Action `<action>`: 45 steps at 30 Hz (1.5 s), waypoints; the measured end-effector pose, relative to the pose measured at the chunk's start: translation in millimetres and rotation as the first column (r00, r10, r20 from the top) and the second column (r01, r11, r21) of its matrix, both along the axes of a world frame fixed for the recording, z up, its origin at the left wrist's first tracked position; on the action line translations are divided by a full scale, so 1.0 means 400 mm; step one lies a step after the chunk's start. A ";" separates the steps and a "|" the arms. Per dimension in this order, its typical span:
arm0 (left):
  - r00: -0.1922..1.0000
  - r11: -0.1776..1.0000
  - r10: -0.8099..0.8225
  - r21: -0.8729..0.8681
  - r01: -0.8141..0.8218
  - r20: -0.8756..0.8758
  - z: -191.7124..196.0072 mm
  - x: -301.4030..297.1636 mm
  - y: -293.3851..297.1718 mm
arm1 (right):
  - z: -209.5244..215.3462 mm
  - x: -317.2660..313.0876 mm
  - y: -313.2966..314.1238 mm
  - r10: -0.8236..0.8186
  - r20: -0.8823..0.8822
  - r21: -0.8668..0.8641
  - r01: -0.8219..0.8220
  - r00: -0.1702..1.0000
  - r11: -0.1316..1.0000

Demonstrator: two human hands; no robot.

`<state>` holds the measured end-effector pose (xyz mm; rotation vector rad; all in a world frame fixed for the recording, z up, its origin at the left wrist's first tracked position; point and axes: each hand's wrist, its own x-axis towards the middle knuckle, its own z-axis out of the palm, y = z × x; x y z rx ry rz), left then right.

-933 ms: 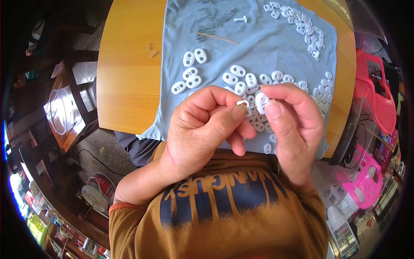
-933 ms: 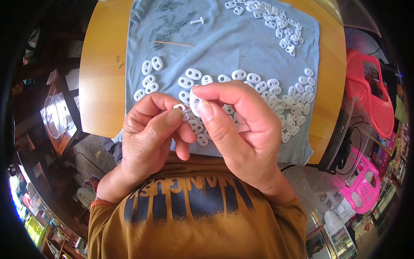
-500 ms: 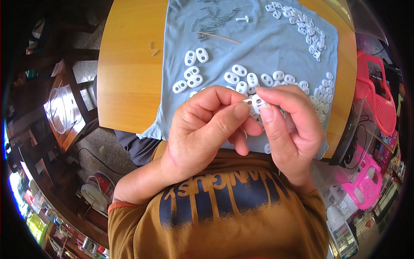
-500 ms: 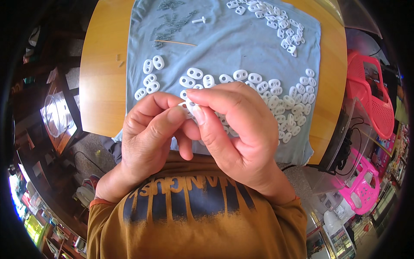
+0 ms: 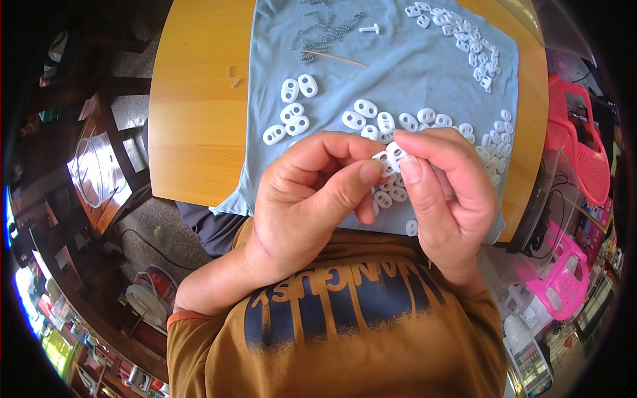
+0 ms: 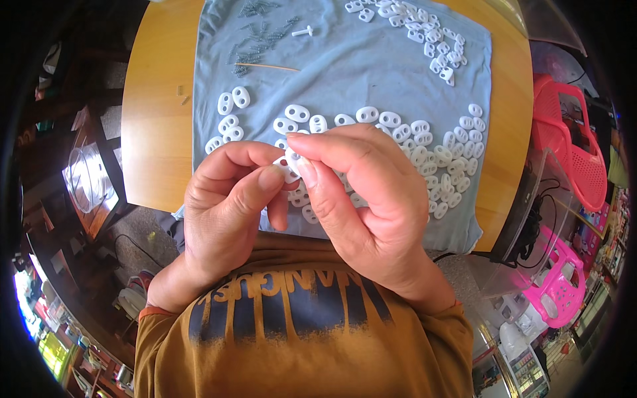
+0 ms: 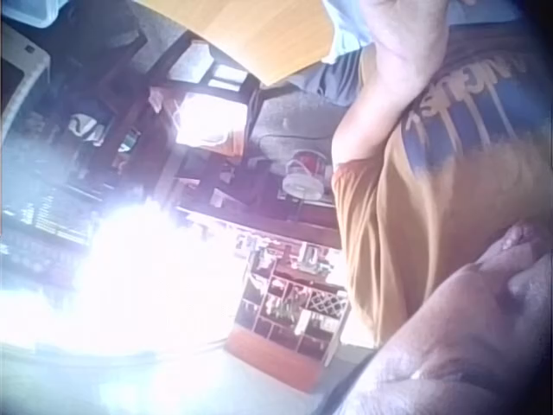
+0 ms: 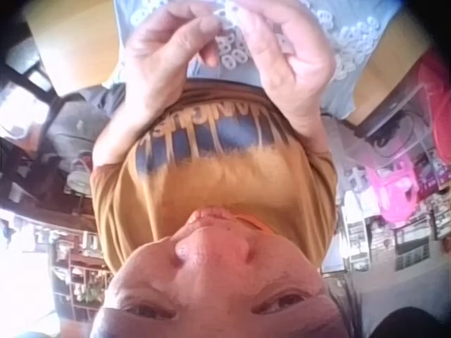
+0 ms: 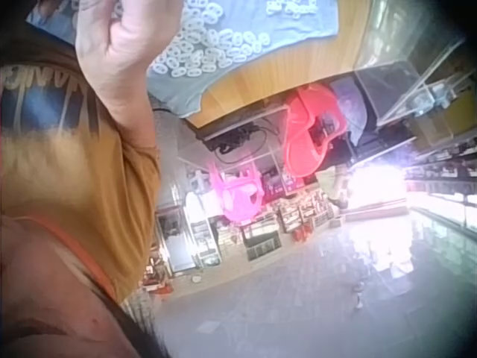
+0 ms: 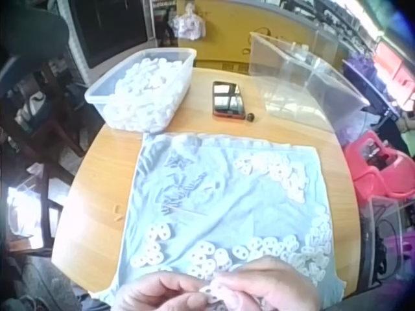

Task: Assembling small white plastic components by inserting metal pins and screws.

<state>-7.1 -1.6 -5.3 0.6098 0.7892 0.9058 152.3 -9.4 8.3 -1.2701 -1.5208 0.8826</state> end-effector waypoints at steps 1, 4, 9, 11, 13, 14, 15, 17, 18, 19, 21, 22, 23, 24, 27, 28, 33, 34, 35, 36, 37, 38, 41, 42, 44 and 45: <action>1.000 1.000 0.017 0.014 -0.017 -0.012 0.001 0.002 -0.002 | 0.000 0.001 0.001 0.006 0.005 -0.003 -0.006 1.000 1.000; 0.999 0.998 0.044 0.035 -0.044 0.002 0.002 0.010 -0.005 | 0.000 0.002 0.001 0.029 0.019 0.020 -0.029 0.999 0.999; 0.997 0.997 0.064 0.037 -0.066 0.047 0.005 0.010 -0.009 | 0.014 0.003 0.007 0.134 0.047 0.082 -0.138 0.990 0.987; 0.994 0.997 0.066 0.022 -0.068 0.086 0.007 0.009 -0.008 | 0.010 0.005 0.007 0.166 0.036 0.101 -0.169 0.985 0.980; 0.992 0.999 0.054 -0.014 -0.053 0.116 0.008 0.009 -0.006 | 0.002 0.006 0.007 0.161 0.052 0.124 -0.166 0.986 0.978; 0.992 0.998 0.055 -0.013 -0.054 0.115 0.011 0.009 -0.006 | 0.000 0.007 0.007 0.159 0.067 0.144 -0.167 0.985 0.975; 0.991 0.998 0.056 -0.036 -0.052 0.125 0.015 0.008 -0.006 | 0.000 0.008 0.008 0.159 0.066 0.145 -0.168 0.985 0.975; 0.989 0.997 0.057 -0.059 -0.049 0.135 0.016 0.009 -0.006 | 0.000 0.012 0.012 0.177 0.130 0.170 -0.198 0.976 0.965; 0.988 0.998 0.061 -0.043 -0.055 0.142 0.014 0.009 -0.008 | 0.000 0.014 0.013 0.177 0.130 0.169 -0.197 0.976 0.966; 0.987 0.998 0.064 -0.027 -0.061 0.149 0.014 0.010 -0.008 | 0.000 0.016 0.015 0.191 0.129 0.159 -0.211 0.973 0.965; 0.993 0.999 0.054 -0.013 -0.052 0.104 0.019 0.014 -0.008 | 0.002 0.019 0.016 0.204 0.128 0.151 -0.223 0.971 0.963; 0.997 0.999 0.044 0.001 -0.045 0.058 0.022 0.015 -0.008 | 0.003 0.020 0.015 0.216 0.094 0.124 -0.226 0.972 0.966; 0.997 0.999 0.042 0.003 -0.042 0.058 0.021 0.014 -0.009 | 0.004 0.022 0.016 0.225 0.060 0.099 -0.230 0.973 0.968; 0.998 0.999 0.022 0.034 -0.024 0.064 0.019 0.013 -0.010 | 0.004 0.024 0.016 0.222 0.060 0.101 -0.228 0.973 0.968; 0.997 0.995 -0.029 0.095 0.021 0.078 0.014 0.002 -0.008 | 0.006 0.028 0.015 0.228 0.041 0.107 -0.231 0.973 0.967; 0.997 0.989 -0.063 0.140 0.056 0.048 0.015 -0.002 -0.006 | 0.007 0.031 0.014 0.237 0.041 0.116 -0.240 0.971 0.964; 0.989 0.957 -0.138 0.251 0.147 -0.052 0.019 -0.015 0.001 | 0.015 0.036 0.010 0.266 0.080 0.147 -0.275 0.961 0.950; 0.989 0.939 -0.118 0.314 0.138 -0.084 0.015 -0.016 0.000 | 0.016 0.034 0.008 0.271 0.066 0.147 -0.278 0.960 0.949; 0.989 0.917 -0.096 0.376 0.133 -0.115 0.012 -0.016 0.001 | 0.017 0.032 0.007 0.275 0.053 0.147 -0.280 0.960 0.949; 0.989 0.917 -0.096 0.376 0.133 -0.115 0.009 -0.015 0.001 | 0.014 0.032 0.009 0.275 0.053 0.147 -0.280 0.960 0.949; 0.991 0.898 -0.074 0.425 0.116 -0.113 0.005 -0.012 0.001 | 0.007 0.033 0.012 0.280 0.055 0.191 -0.285 0.958 0.939; 0.993 0.875 -0.049 0.475 0.096 -0.110 0.004 -0.011 0.000 | 0.003 0.031 0.013 0.287 0.057 0.235 -0.293 0.956 0.927; 0.994 0.897 0.033 0.442 0.016 -0.103 0.006 0.002 -0.020 | -0.004 0.022 0.003 0.269 0.022 0.250 -0.265 0.963 0.931; 0.994 0.897 0.033 0.441 0.016 -0.103 0.004 0.005 -0.022 | -0.006 0.022 0.004 0.269 0.022 0.249 -0.265 0.963 0.931; 0.990 0.869 0.060 0.495 0.010 -0.124 0.001 0.007 -0.024 | -0.010 0.023 0.006 0.255 0.079 0.296 -0.267 0.964 0.917; 0.990 0.868 0.060 0.496 0.010 -0.125 0.001 0.007 -0.023 | -0.011 0.023 0.006 0.256 0.079 0.296 -0.267 0.964 0.917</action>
